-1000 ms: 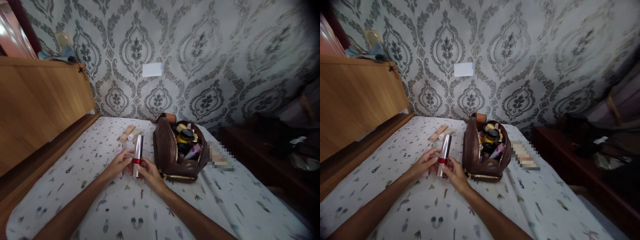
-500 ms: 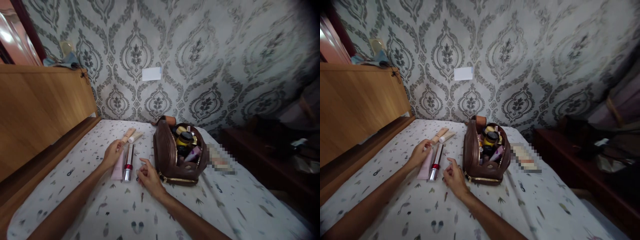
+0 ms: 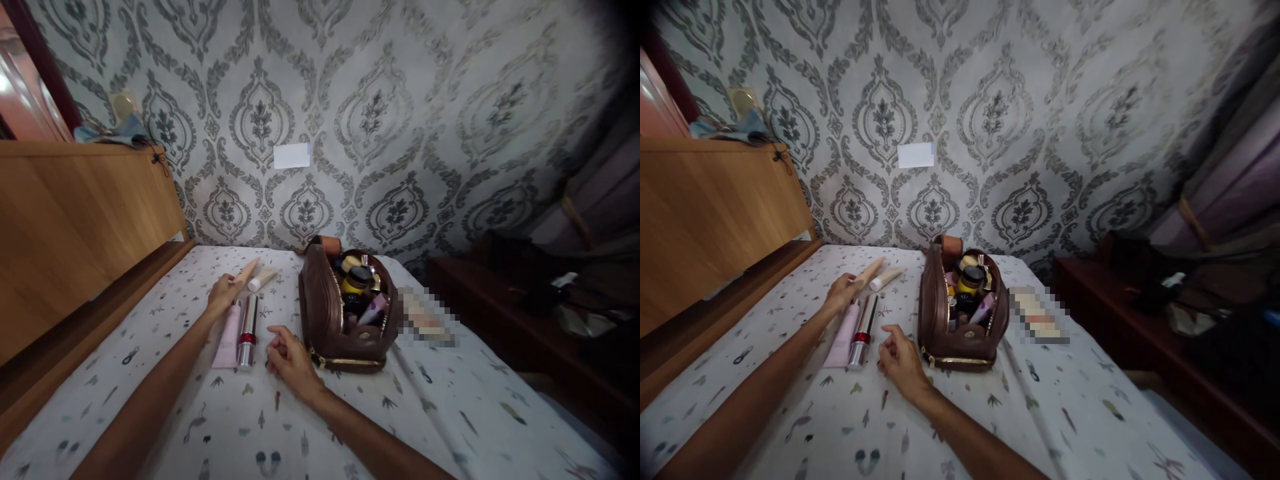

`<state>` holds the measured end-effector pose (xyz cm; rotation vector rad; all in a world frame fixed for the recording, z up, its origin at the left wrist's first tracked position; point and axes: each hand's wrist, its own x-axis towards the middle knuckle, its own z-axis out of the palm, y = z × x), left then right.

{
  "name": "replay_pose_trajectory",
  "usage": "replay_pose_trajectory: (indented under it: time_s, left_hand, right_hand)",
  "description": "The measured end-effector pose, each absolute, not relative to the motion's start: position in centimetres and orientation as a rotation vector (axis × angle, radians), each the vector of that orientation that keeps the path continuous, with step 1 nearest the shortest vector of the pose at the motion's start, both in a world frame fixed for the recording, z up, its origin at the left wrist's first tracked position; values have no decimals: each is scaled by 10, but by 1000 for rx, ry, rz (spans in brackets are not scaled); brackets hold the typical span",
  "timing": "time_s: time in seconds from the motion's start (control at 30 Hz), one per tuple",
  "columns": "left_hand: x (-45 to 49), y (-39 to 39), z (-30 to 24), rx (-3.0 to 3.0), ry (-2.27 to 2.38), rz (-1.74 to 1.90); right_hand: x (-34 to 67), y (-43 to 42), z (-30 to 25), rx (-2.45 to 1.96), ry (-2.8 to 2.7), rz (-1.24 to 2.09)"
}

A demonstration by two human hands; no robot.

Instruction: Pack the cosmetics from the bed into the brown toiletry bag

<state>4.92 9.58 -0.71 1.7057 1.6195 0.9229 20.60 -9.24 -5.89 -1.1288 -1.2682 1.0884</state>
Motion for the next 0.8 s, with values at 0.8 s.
replay_pose_trajectory:
  time_s: [0.8]
  left_hand:
    - [60, -61, 2, 818, 584, 907]
  right_hand:
    - [195, -87, -16, -880, -1023, 1153]
